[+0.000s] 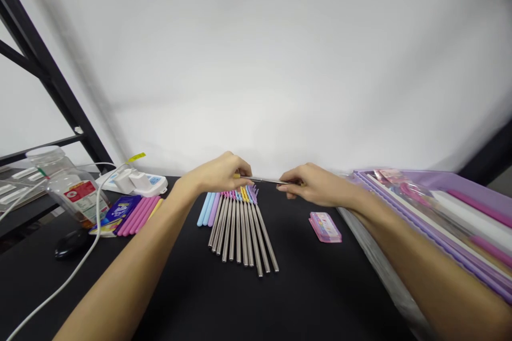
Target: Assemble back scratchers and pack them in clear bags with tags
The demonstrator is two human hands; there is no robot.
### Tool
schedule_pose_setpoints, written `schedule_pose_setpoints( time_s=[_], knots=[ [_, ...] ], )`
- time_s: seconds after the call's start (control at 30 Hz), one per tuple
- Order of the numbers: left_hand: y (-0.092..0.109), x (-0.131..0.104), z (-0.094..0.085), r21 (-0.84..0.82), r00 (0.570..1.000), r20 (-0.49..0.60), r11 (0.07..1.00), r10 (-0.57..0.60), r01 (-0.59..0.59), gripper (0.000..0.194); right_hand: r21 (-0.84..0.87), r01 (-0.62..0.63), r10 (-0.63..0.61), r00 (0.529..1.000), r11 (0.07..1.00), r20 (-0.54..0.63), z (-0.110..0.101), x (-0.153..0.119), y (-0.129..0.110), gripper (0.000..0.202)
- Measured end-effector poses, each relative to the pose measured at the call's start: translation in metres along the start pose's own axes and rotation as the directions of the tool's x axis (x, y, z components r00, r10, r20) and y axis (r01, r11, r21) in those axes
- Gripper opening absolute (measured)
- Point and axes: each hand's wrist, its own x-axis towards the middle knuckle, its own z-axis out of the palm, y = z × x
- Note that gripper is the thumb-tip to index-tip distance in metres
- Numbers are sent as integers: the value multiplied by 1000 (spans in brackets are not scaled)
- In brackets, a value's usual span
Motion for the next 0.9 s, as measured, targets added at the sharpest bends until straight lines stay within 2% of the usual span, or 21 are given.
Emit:
schedule_pose_setpoints(
  time_s=[0.1,0.2,0.3,0.4,0.47,0.6,0.67,0.73,0.83,0.9],
  knots=[
    [-7,-4,-5,8,999,39,999,-32,32,24,106,11,-15,999,994,44,2,0,9,37],
    [-6,0,-3,80,997,21,994,-75,73,19,102,-5,1,999,995,38,2,3,13,37],
    [9,12,10,129,998,-54,992,20,-12,21,89,-14,18,999,996,-42,4,6,8,36],
    [16,18,15,67,991,-52,991,120,-116,26,108,-3,9,998,994,-56,4,4,6,41],
    [7,12,8,13,995,-32,995,95,-94,32,104,-23,29,998,994,-52,1,-1,11,43],
    [-19,-12,-10,25,995,-81,998,-54,56,29,76,-56,61,995,996,-75,-5,-11,24,42],
    [-21,-17,-11,44,995,-71,996,-70,74,28,90,-63,66,997,994,-35,-3,-10,20,40],
    [-13,-14,-6,48,997,-68,998,-45,48,27,141,-69,70,998,988,-2,3,-6,8,39],
    [2,-3,1,16,997,-82,1000,9,-8,27,208,-15,29,998,978,-64,14,3,-12,40],
    [3,-1,1,-17,998,-56,999,27,-28,26,212,40,-17,994,976,-110,16,5,-15,41]
  ],
)
